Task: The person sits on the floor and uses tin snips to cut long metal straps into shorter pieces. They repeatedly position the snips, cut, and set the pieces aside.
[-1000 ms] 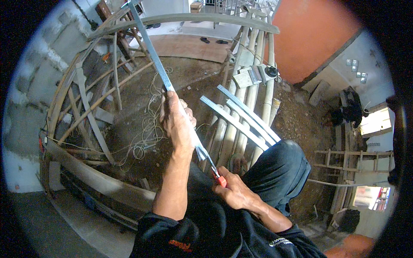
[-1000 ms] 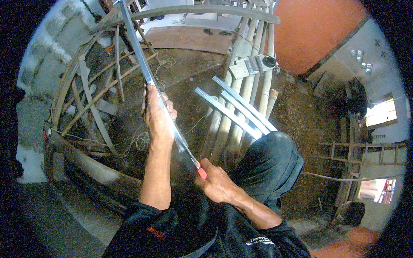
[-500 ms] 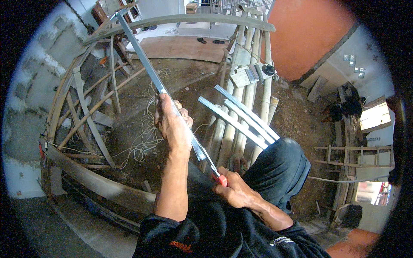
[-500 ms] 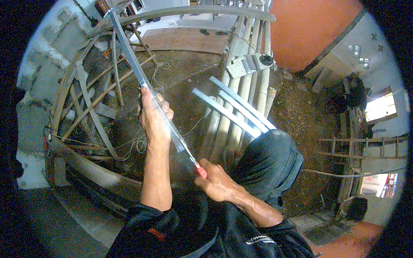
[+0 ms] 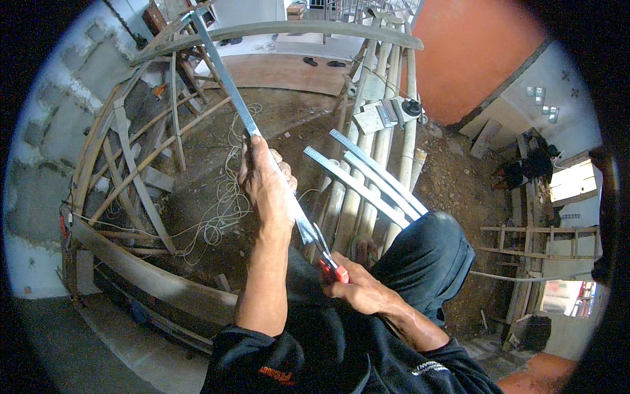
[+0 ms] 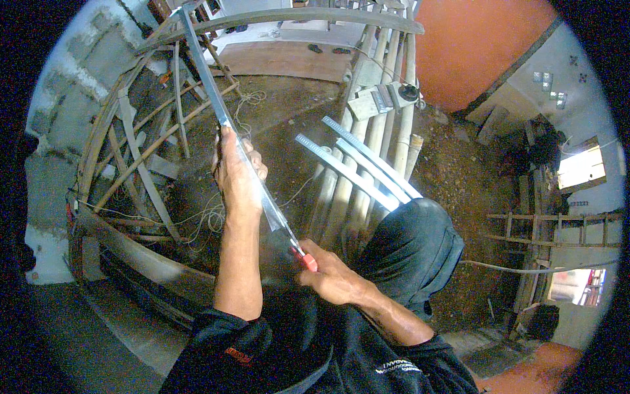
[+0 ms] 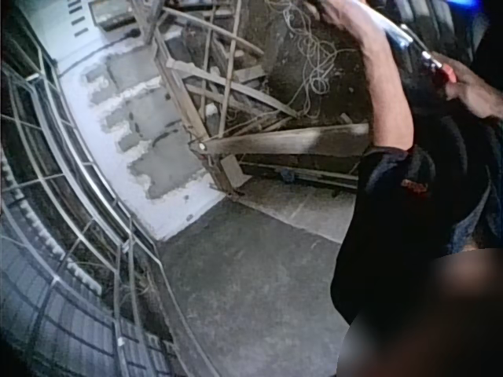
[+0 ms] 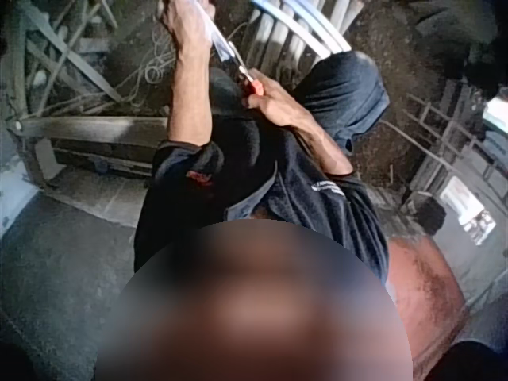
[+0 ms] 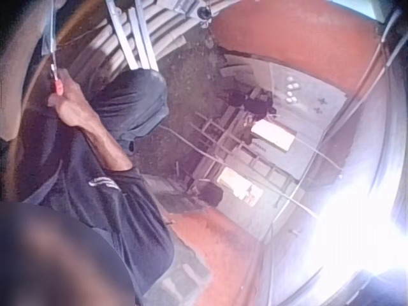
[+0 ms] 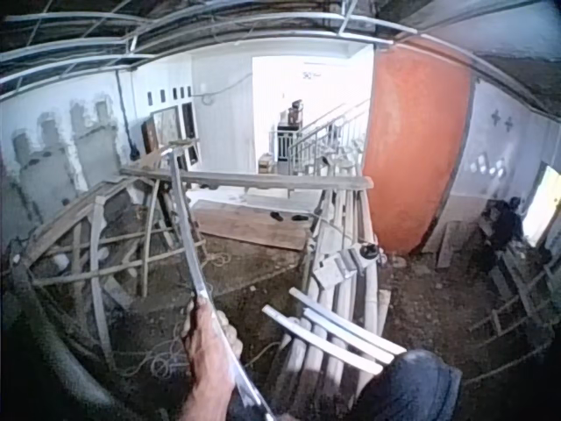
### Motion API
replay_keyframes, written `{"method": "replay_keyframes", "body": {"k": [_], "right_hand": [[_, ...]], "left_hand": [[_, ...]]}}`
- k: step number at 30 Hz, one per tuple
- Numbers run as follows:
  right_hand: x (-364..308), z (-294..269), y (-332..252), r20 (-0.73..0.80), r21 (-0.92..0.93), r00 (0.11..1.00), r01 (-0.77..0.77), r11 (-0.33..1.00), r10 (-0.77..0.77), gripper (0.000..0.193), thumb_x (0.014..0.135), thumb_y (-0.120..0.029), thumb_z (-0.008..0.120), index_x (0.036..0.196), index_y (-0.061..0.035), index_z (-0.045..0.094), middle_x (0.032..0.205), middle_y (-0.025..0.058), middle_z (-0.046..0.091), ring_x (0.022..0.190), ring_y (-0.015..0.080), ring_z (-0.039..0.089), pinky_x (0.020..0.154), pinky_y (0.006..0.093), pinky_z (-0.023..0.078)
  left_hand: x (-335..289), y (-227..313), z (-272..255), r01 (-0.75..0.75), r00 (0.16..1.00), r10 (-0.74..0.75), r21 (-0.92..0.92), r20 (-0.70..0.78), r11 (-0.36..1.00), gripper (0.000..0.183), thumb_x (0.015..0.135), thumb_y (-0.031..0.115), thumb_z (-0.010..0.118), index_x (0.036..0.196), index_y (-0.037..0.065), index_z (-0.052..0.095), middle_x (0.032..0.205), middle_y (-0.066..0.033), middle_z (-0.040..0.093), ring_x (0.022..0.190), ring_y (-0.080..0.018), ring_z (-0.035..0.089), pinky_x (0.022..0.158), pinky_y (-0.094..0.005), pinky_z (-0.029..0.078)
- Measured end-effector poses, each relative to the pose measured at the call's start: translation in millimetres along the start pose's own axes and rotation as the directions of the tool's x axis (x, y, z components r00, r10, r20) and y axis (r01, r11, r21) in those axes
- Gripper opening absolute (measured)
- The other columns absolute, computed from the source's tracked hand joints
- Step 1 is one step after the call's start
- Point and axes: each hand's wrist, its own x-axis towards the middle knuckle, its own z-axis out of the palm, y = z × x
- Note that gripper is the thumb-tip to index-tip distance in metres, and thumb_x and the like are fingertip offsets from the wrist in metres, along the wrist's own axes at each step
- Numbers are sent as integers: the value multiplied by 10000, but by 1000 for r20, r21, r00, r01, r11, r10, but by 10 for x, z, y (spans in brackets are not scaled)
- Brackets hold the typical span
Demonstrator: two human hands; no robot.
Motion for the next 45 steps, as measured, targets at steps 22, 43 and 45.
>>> {"method": "replay_keyframes", "body": {"k": [22, 43, 45], "right_hand": [[6, 8, 124, 30, -50, 999, 22, 999, -21, 337, 820, -132, 605, 1121, 0, 527, 881, 125, 595, 855, 238, 558, 791, 409, 458], [15, 87, 194, -37, 23, 999, 36, 999, -35, 289, 805, -119, 607, 1057, 10, 550, 809, 101, 570, 758, 207, 534, 716, 382, 462], [23, 84, 191, -51, 17, 997, 65, 998, -64, 310, 807, -122, 602, 1080, 16, 552, 820, 108, 578, 771, 212, 542, 730, 385, 466]], "left_hand": [[10, -58, -12, -51, 992, 54, -26, 116, 998, 435, 954, 548, 585, 834, 138, 505, 640, 35, 440, 463, -76, 439, 379, -229, 342], [-27, -2, 31, -93, 991, 95, -28, 93, 995, 455, 947, 559, 585, 808, 136, 492, 616, 33, 429, 457, -84, 446, 376, -234, 341], [-28, -7, 32, -71, 993, 74, -39, 89, 997, 452, 947, 556, 586, 812, 136, 492, 617, 33, 429, 455, -83, 443, 376, -235, 342]]}}
